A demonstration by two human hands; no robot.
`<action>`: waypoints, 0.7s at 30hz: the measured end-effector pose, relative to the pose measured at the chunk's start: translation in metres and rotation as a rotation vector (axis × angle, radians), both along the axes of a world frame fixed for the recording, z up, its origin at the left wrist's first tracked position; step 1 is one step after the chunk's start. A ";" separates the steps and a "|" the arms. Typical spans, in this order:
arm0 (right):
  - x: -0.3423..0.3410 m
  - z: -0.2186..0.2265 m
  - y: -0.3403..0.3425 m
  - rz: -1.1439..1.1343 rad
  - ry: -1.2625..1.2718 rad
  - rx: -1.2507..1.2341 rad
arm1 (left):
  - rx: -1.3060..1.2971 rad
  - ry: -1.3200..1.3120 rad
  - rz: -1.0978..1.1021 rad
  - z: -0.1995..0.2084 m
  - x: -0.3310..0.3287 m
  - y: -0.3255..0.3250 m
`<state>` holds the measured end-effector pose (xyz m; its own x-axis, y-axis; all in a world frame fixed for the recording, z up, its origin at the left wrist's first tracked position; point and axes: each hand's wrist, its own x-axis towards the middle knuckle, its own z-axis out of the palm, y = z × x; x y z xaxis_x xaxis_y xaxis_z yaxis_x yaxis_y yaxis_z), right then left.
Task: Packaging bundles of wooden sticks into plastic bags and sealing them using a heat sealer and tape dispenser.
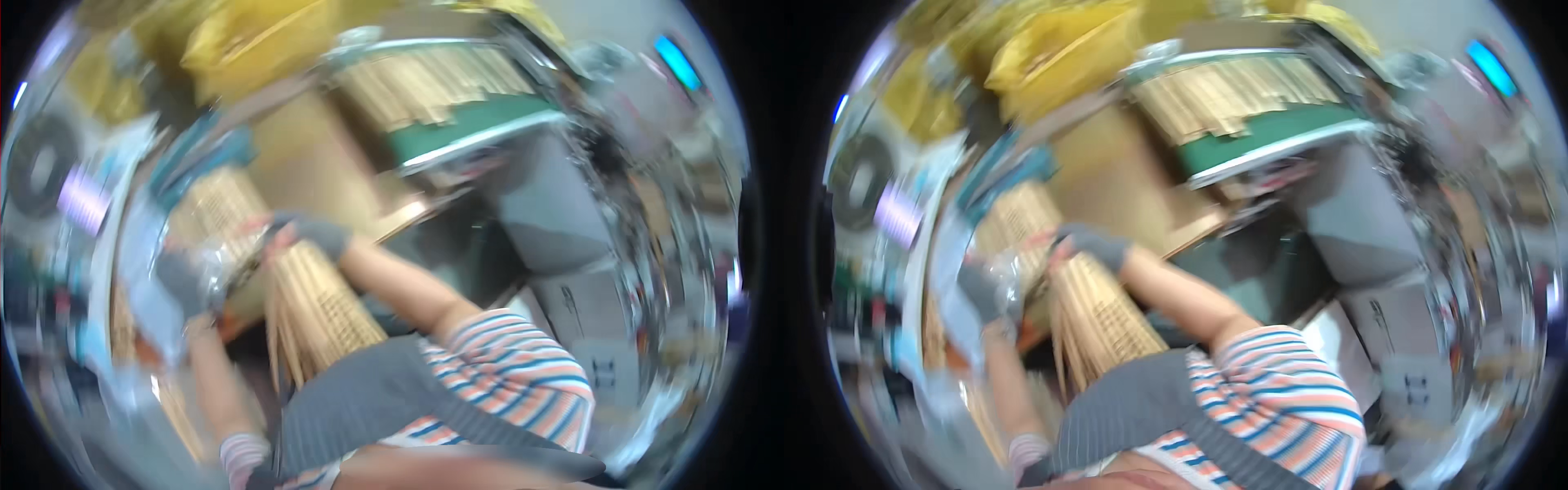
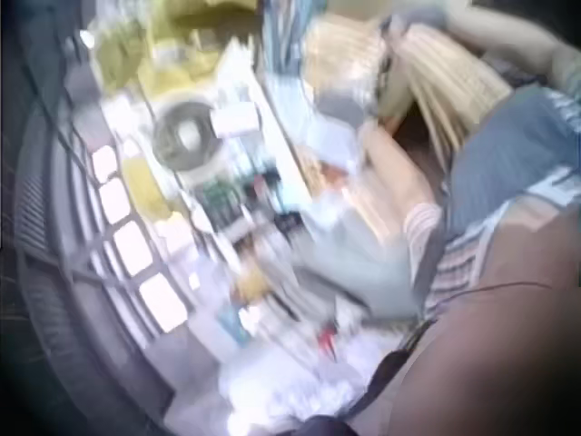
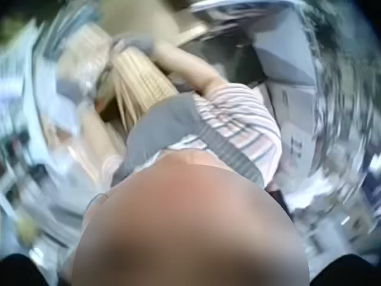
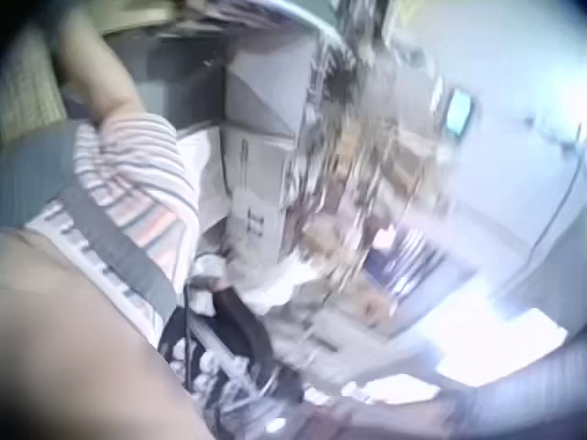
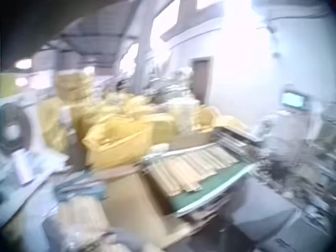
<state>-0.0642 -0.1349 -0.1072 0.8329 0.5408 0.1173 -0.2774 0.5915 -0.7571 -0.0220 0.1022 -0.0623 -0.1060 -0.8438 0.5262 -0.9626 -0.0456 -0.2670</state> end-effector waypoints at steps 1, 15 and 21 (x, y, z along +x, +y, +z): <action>0.012 -0.009 0.007 -0.020 -0.261 -0.107 | -0.501 0.681 0.314 0.001 -0.012 -0.020; -0.169 -0.005 -0.040 -0.148 0.292 -0.256 | -0.103 1.550 0.013 -0.141 -0.128 -0.029; -0.091 0.016 -0.085 -1.059 -0.655 -1.448 | -0.291 1.220 0.478 0.007 -0.115 -0.126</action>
<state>-0.1548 -0.2200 -0.0910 0.8592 -0.1282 0.4954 0.2148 -0.7883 -0.5765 -0.1365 -0.0239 -0.0554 0.8275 -0.5086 0.2378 -0.4509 -0.3498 0.8212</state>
